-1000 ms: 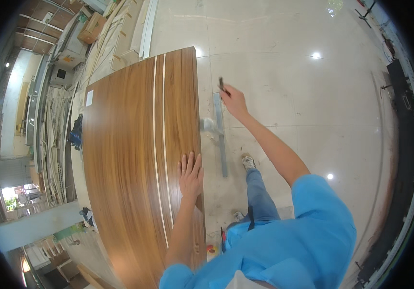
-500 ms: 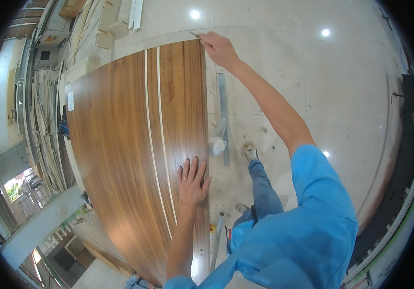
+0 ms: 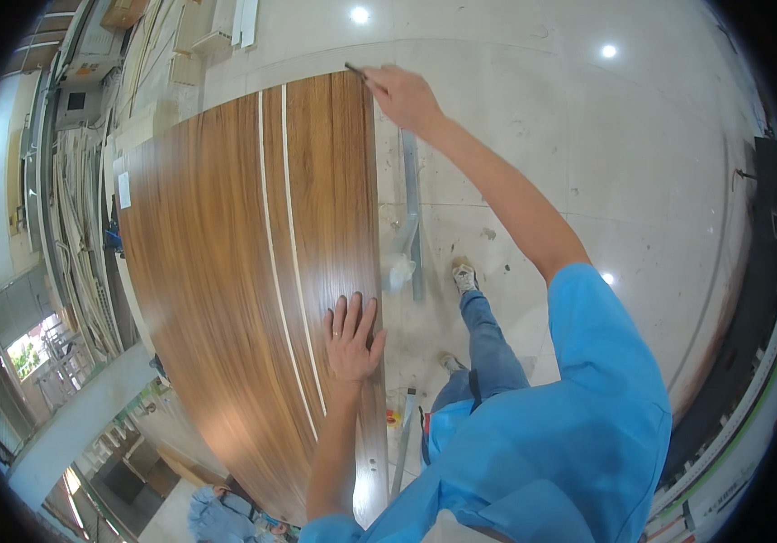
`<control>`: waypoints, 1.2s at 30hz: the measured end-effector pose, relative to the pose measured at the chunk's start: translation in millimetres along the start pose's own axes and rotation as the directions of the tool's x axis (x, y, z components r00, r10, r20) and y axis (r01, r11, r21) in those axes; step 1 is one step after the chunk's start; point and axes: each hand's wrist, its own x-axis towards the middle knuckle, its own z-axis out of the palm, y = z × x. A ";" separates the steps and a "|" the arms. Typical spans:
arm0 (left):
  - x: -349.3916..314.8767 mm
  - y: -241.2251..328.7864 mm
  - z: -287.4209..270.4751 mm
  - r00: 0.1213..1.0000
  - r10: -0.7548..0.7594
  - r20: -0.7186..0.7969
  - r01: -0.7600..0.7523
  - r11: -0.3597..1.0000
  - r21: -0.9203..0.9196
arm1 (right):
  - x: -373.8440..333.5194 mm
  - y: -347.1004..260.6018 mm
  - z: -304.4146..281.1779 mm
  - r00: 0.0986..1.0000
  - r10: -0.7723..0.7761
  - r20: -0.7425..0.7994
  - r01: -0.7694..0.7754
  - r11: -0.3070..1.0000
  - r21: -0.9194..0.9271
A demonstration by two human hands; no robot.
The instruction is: The person applies thin white strips to a large wooden panel, then uses a small bottle to apply liquid along the edges and a scraper-like tool to press and smooth the strips. Another person assists by holding the panel at times.
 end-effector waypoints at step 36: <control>-2.6 -2.0 0.8 0.971 -0.110 -0.214 0.058 0.970 -0.238 | 30.3 32.9 18.7 0.985 0.142 -0.098 -0.132 0.986 0.104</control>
